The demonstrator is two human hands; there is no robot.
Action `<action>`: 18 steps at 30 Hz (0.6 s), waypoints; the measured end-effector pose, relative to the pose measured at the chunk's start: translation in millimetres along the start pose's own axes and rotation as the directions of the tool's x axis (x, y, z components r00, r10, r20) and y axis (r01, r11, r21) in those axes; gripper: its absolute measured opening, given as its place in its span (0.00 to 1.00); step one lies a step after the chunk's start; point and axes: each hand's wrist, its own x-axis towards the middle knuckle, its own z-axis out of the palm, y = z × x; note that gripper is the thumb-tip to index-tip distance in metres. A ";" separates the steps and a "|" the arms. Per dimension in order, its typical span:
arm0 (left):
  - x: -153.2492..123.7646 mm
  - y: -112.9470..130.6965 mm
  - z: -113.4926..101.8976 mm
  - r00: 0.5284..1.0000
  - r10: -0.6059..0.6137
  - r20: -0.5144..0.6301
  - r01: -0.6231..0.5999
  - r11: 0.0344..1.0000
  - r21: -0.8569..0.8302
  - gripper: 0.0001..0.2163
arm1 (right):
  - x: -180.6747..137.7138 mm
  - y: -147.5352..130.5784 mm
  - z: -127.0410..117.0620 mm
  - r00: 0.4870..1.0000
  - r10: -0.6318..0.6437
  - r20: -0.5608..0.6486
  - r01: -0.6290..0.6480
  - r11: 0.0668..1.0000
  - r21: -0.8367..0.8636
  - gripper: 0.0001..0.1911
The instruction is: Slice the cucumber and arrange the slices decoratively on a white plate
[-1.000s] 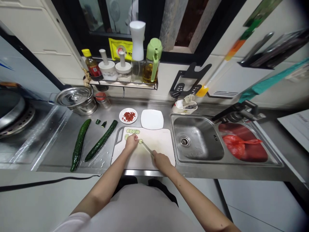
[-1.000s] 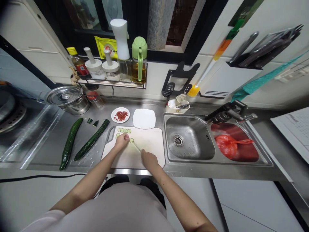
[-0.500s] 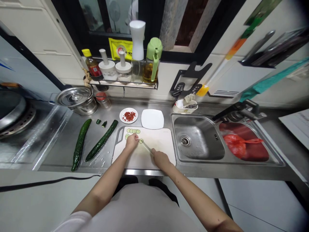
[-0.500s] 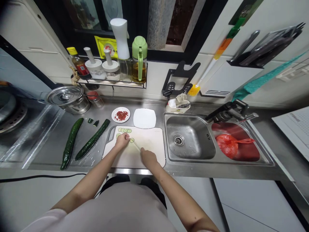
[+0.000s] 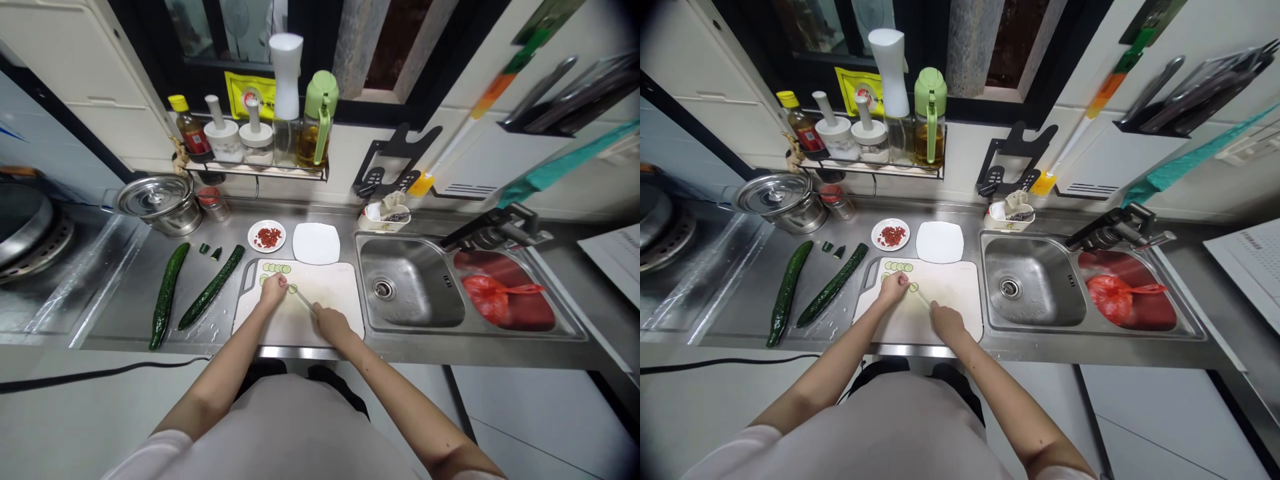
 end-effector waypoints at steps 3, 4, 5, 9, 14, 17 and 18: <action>-0.1 0.2 0.4 1.000 -0.009 0.001 0.009 1.000 -0.001 0.03 | 0.2 -0.5 0.0 1.000 -0.005 -0.002 0.005 1.000 -0.002 0.17; -0.2 0.1 0.6 1.000 -0.013 0.000 0.013 1.000 -0.003 0.03 | 0.1 -0.6 0.0 1.000 -0.005 -0.002 0.005 1.000 -0.002 0.17; -0.3 0.1 0.9 1.000 -0.015 0.000 0.015 1.000 -0.006 0.03 | -0.1 -0.6 -0.1 1.000 -0.006 -0.004 0.006 1.000 0.000 0.17; -0.7 -0.3 1.2 1.000 -0.015 0.005 0.015 1.000 -0.014 0.03 | -0.5 0.0 -0.7 1.000 -0.008 -0.001 0.008 1.000 0.001 0.19; -1.0 -0.7 1.3 1.000 -0.004 0.002 0.004 1.000 -0.006 0.03 | -1.0 0.2 -1.4 1.000 -0.009 -0.002 0.009 1.000 -0.001 0.19; -1.0 -0.9 1.3 1.000 -0.004 0.004 0.004 1.000 -0.003 0.03 | -2.1 -0.4 -2.2 1.000 -0.011 -0.006 0.011 1.000 0.002 0.19; -0.9 -1.0 1.2 1.000 -0.007 0.006 0.007 1.000 -0.002 0.03 | -2.6 -0.5 -2.5 1.000 -0.011 -0.009 0.011 1.000 0.001 0.19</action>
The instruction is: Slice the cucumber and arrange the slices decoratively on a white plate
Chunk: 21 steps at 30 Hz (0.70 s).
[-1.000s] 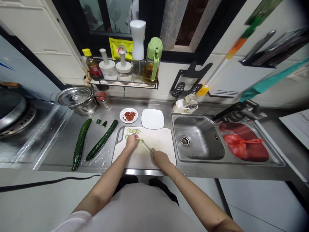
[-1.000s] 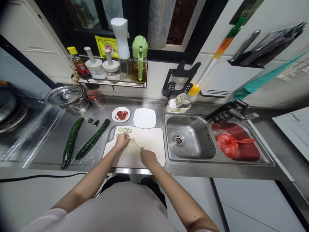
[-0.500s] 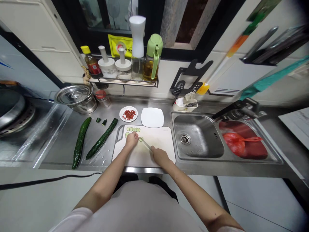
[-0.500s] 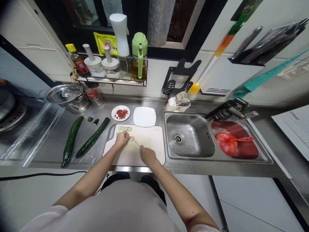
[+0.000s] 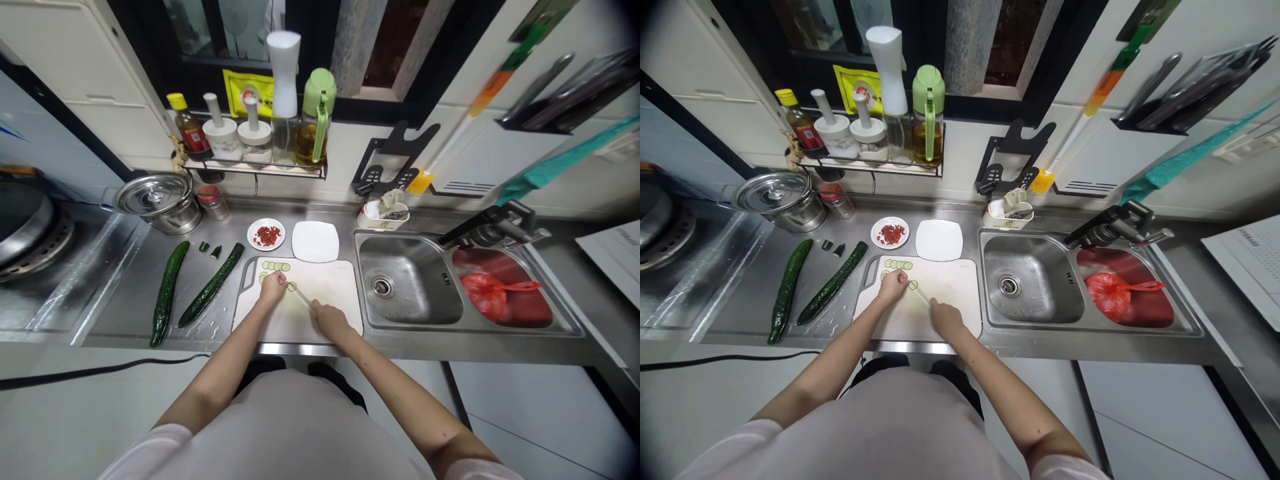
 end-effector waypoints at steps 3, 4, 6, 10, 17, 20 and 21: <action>0.1 -0.1 -0.5 1.000 -0.002 0.004 0.002 1.000 -0.002 0.03 | -2.3 0.1 -0.4 1.000 0.001 -0.004 -0.001 1.000 -0.008 0.18; 0.1 -0.1 -0.8 1.000 -0.002 0.003 0.002 1.000 -0.004 0.03 | -3.2 0.3 -0.2 1.000 0.005 -0.002 -0.005 1.000 -0.013 0.17; -0.1 0.2 -1.3 1.000 -0.002 0.002 0.002 1.000 -0.009 0.03 | -4.9 1.2 0.7 1.000 0.015 0.007 -0.015 1.000 -0.020 0.17; -0.8 1.5 -2.2 1.000 -0.002 0.002 0.002 1.000 -0.004 0.04 | -8.2 4.1 3.4 1.000 0.014 0.015 -0.014 1.000 -0.008 0.17; -1.8 2.3 -2.1 1.000 0.005 0.001 -0.005 1.000 0.004 0.04 | -15.0 9.0 6.5 0.998 0.021 0.051 -0.020 1.000 -0.015 0.18; -2.1 2.1 -2.0 1.000 0.007 -0.003 -0.007 1.000 0.015 0.04 | -17.2 11.1 8.5 0.998 0.024 0.053 -0.023 1.000 -0.012 0.19; -2.0 1.9 -1.9 1.000 0.007 -0.003 -0.007 1.000 0.017 0.04 | -17.8 11.9 9.4 0.998 0.025 0.053 -0.024 1.000 -0.011 0.19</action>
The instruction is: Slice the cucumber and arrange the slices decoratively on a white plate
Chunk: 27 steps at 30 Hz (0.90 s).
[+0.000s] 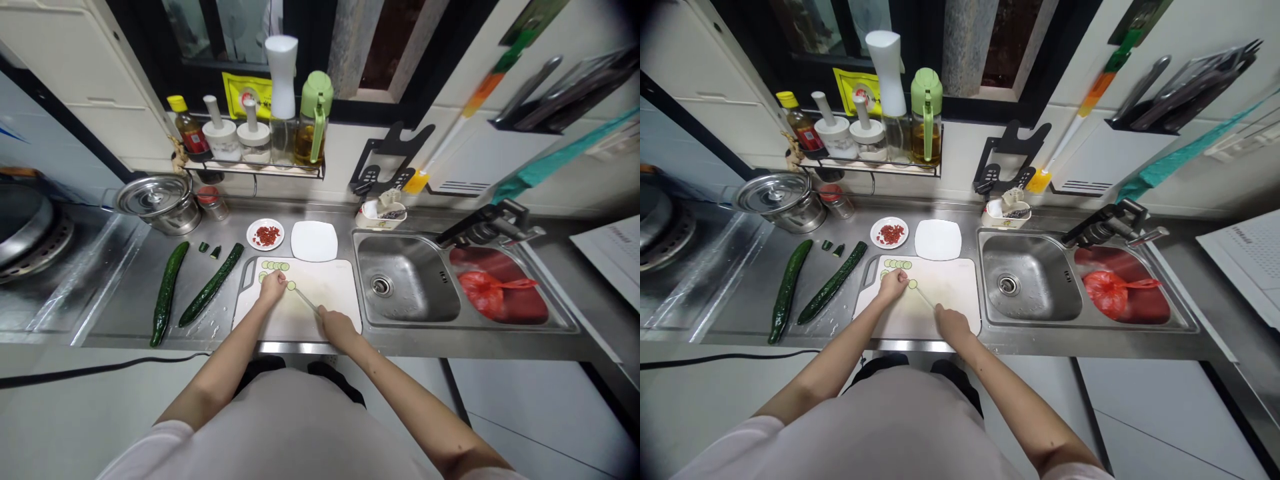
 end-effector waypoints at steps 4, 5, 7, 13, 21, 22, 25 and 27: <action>1.3 -2.0 1.4 1.000 0.005 0.000 -0.005 1.000 0.001 0.04 | -1.5 4.6 5.3 1.000 0.001 -0.003 -0.001 1.000 0.008 0.19; 1.8 -2.8 2.1 1.000 0.009 -0.001 -0.009 1.000 0.004 0.04 | -1.9 6.1 7.2 1.000 -0.003 -0.008 0.003 1.000 0.012 0.19; 3.0 -4.7 3.8 1.000 0.014 -0.005 -0.014 1.000 0.011 0.04 | -2.6 9.8 11.4 1.000 -0.012 -0.028 0.013 0.999 0.029 0.17; 3.2 -7.8 8.4 0.999 0.040 -0.017 -0.039 0.999 0.021 0.03 | 1.1 22.5 15.9 0.980 0.137 -0.146 -0.107 0.974 0.199 0.14; -4.5 -8.5 11.6 0.993 0.104 -0.063 -0.101 0.994 0.045 0.03 | 22.1 40.7 -0.4 0.877 0.443 -0.184 -0.360 0.862 0.358 0.15; -6.1 -8.4 11.8 0.991 0.116 -0.068 -0.112 0.992 0.050 0.03 | 23.8 42.1 -0.9 0.870 0.455 -0.190 -0.366 0.855 0.368 0.15; -11.7 -6.3 12.5 0.988 0.130 -0.079 -0.126 0.990 0.059 0.05 | 26.8 44.0 -1.9 0.861 0.466 -0.203 -0.368 0.847 0.383 0.17; -15.4 -3.3 13.0 0.988 0.132 -0.076 -0.127 0.989 0.071 0.06 | 28.1 43.9 -3.7 0.864 0.469 -0.183 -0.377 0.845 0.379 0.18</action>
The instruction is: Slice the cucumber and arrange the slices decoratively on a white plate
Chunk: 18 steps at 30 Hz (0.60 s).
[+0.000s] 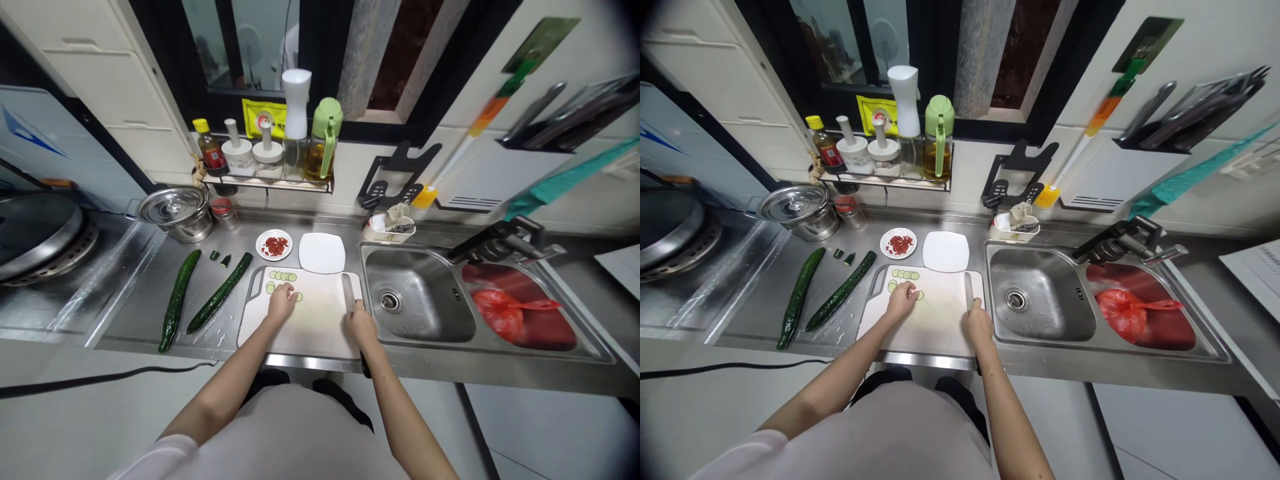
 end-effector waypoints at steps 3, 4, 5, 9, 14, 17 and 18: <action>-3.4 6.9 -0.1 1.000 0.006 0.017 -0.007 0.999 0.039 0.08 | 1.8 -3.2 -2.5 0.999 0.005 0.044 -0.004 1.000 -0.012 0.17; -4.0 9.2 -0.3 1.000 0.002 0.023 -0.003 0.998 0.057 0.07 | 2.4 -4.2 -3.1 0.999 0.002 0.053 -0.001 1.000 -0.013 0.17; -4.3 11.3 -0.6 1.000 -0.005 0.028 0.003 0.997 0.071 0.07 | 3.0 -5.0 -3.4 0.998 -0.001 0.060 0.002 1.000 -0.015 0.17; -4.9 17.7 -2.3 0.999 -0.028 0.035 0.025 0.996 0.082 0.06 | 5.0 -5.4 -1.7 0.998 -0.022 0.057 0.023 0.999 -0.026 0.17; -6.5 22.8 -4.1 0.998 -0.053 0.043 0.052 0.998 0.018 0.03 | 4.7 -4.9 -0.9 0.998 -0.036 0.049 0.038 0.999 -0.034 0.17; -8.6 23.7 -6.5 0.995 -0.080 0.067 0.083 0.995 -0.045 0.02 | 4.1 -6.1 -2.6 0.998 -0.035 0.054 0.037 0.999 -0.030 0.18; -9.4 23.0 -7.8 0.993 -0.093 0.069 0.097 0.993 -0.063 0.02 | 4.1 -6.5 -3.2 0.998 -0.034 0.059 0.035 0.999 -0.028 0.18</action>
